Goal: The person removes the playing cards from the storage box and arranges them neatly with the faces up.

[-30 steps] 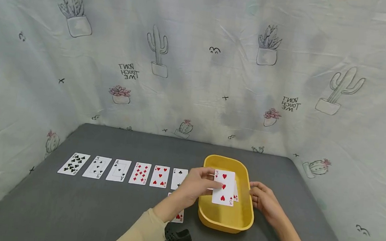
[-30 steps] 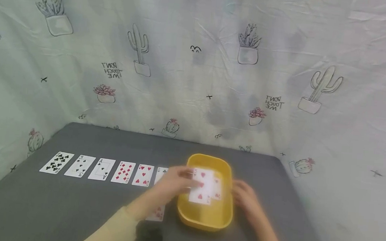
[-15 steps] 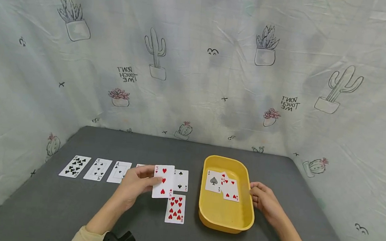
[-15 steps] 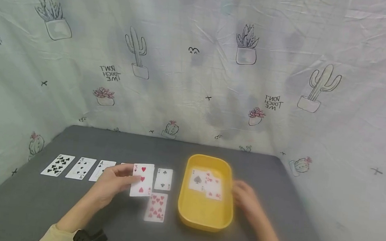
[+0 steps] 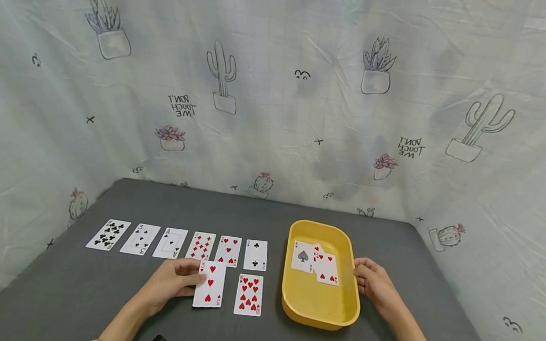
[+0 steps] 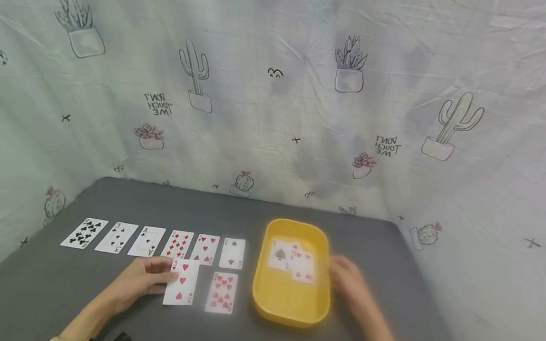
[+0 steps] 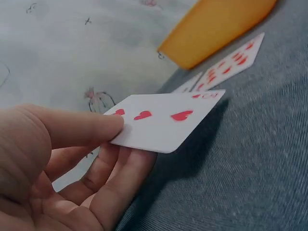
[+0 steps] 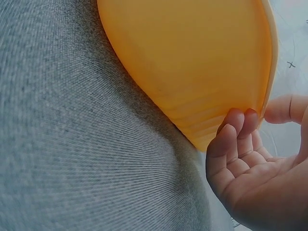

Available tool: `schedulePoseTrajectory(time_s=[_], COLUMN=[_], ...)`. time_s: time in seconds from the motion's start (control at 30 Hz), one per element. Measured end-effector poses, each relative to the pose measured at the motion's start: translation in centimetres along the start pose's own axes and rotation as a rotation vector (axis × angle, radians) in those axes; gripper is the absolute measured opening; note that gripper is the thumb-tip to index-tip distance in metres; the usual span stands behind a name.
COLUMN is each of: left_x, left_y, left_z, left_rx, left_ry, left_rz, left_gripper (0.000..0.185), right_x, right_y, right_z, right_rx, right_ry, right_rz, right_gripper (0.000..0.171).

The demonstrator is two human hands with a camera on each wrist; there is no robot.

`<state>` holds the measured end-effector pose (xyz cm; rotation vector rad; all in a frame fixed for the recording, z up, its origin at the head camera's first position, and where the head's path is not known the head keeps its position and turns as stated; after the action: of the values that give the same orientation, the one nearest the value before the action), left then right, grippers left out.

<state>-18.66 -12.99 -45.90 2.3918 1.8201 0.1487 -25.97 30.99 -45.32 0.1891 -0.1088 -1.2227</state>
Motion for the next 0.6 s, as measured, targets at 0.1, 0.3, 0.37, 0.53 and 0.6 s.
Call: schedulePoseTrajectory(time_s=[0.1, 0.3, 0.37, 0.53, 0.6], left_x=[-0.19, -0.67, -0.68, -0.92, -0.86], left_y=[-0.21, -0.20, -0.06, 0.33, 0.43], left_z=[0.38, 0.74, 0.90, 0.48, 0.10], left_rx=[0.004, 0.002, -0.004, 0.007, 0.018], left_ry=[0.002, 0.023, 0.030, -0.043, -0.082], left_rz=[0.004, -0.043, -0.063, -0.142, -0.158], left_gripper=[0.039, 0.043, 0.043, 0.037, 0.034], right_x=[0.07, 0.34, 0.25, 0.19, 0.19], right_y=[0.03, -0.08, -0.06, 0.02, 0.00], right_z=[0.18, 0.61, 0.36, 0.03, 0.06], right_rx=[-0.002, -0.017, -0.002, 0.001, -0.009], right_ry=[-0.003, 0.005, 0.002, -0.001, -0.001], right_rz=[0.007, 0.021, 0.017, 0.018, 0.020], right_gripper=[0.024, 0.025, 0.024, 0.024, 0.024])
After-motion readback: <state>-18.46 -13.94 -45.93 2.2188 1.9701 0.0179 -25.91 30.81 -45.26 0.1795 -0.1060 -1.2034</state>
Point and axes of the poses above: each hand's wrist, its own y-axis away from the middle knuckle, its own x-axis out of the palm, z = x × y, the point moved 9 cm from there along -y, towards the middle knuckle, and after that the axes turned 9 degrees about z, right-handed, at the moved point
